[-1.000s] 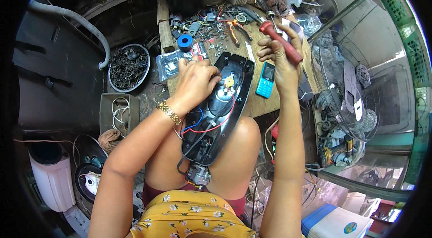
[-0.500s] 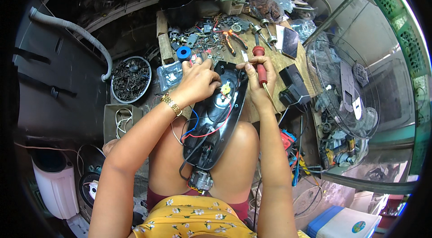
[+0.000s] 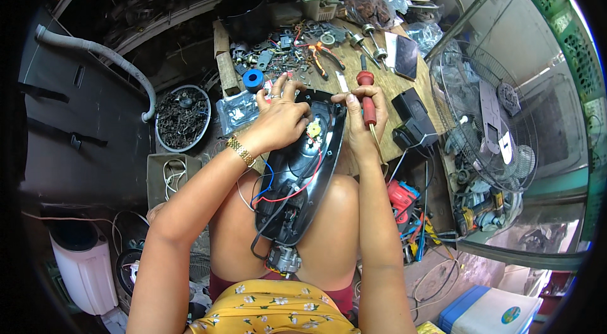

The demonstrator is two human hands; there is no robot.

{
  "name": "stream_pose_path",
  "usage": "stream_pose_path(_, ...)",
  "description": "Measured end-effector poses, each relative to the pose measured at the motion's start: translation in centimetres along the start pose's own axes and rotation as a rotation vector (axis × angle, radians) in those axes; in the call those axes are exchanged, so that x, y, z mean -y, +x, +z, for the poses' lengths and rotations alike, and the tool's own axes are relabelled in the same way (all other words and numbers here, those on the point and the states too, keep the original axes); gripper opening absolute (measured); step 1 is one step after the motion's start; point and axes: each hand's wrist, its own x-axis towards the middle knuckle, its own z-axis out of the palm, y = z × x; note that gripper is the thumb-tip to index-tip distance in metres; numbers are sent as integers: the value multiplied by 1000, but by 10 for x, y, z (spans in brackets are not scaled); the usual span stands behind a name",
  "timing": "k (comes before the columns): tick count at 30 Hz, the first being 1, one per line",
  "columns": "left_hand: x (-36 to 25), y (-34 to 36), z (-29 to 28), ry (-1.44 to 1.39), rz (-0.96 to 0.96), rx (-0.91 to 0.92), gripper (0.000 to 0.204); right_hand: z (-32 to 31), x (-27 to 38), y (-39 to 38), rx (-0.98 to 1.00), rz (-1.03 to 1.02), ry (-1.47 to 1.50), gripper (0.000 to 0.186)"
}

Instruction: The person sits on the floor and uses a soldering iron to work on the internal wiring of a black plastic device. They repeatedly heat and solder connections on a small circuit board, occasionally adjusting wires with their fingers.

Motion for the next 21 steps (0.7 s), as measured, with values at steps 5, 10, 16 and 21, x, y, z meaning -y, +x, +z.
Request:
stream_pose_path(5,-2,-1,0,-15,-25,21,17,2,1,-1,-6,8,9,8)
stream_pose_path(10,-2,0,-1,-66,-60,55,16,3,1,-2,-25,9,-2,9)
stream_pose_path(16,-4,7,-5,12,-78,112,15,4,-2,-3,-36,10,29,8)
stream_pose_path(21,-3,14,-13,74,-61,147,16,3,0,-5,-34,7,9,8)
